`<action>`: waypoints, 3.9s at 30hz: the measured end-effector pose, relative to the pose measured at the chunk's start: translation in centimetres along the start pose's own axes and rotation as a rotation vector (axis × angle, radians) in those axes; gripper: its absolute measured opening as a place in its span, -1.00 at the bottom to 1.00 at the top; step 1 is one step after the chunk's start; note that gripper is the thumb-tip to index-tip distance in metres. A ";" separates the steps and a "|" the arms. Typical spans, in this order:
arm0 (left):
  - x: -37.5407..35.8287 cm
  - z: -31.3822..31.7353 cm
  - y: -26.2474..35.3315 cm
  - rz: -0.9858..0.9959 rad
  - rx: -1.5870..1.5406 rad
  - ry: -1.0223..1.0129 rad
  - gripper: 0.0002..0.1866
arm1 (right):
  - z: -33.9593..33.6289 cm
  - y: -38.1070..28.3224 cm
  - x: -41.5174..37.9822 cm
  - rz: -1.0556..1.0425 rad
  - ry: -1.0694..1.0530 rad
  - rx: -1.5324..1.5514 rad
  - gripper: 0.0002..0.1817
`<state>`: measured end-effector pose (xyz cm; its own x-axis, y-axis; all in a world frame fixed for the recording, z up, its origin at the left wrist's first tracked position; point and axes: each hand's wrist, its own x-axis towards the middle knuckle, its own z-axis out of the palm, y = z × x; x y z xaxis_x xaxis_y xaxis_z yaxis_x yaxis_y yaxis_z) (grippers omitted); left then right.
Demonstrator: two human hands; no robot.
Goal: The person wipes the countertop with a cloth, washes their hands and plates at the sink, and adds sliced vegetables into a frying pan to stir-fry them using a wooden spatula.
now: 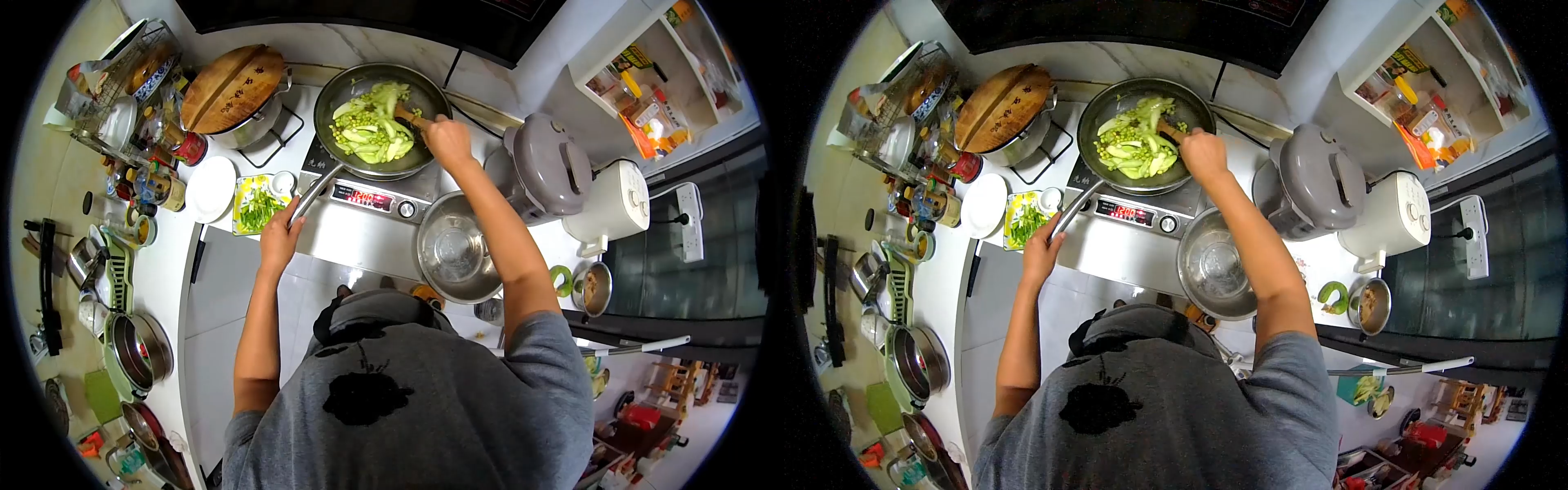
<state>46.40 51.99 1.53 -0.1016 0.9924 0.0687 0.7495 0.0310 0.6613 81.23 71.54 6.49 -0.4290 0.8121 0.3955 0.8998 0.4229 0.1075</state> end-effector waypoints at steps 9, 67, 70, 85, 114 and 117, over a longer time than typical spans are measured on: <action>-0.2 0.3 -0.4 0.024 0.005 0.036 -0.54 | -12.1 0.2 -1.3 0.003 -0.426 0.107 -0.83; -0.1 0.4 -0.5 0.014 -0.014 0.022 -0.54 | -13.1 -1.8 -2.1 -0.005 -0.426 -0.081 -0.80; 0.0 0.5 -0.8 0.016 -0.040 0.019 -0.54 | -9.1 -3.2 -1.1 0.028 -0.357 0.022 -0.81; 0.0 0.2 -0.7 0.035 -0.040 0.010 -0.53 | -1.0 -1.1 -0.7 0.151 -0.180 0.098 -0.79; -0.1 0.5 -0.6 0.008 -0.023 0.027 -0.53 | -9.0 0.5 -2.4 0.087 -0.363 0.156 -0.84; -0.2 0.5 -0.4 0.024 -0.034 0.030 -0.52 | -3.4 -1.1 -1.0 0.150 -0.161 0.249 -0.84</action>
<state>46.38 51.88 0.89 -0.1042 0.9888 0.1067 0.7291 0.0030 0.6844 81.00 68.89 9.03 -0.3184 0.9175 0.2385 0.9152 0.3630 -0.1749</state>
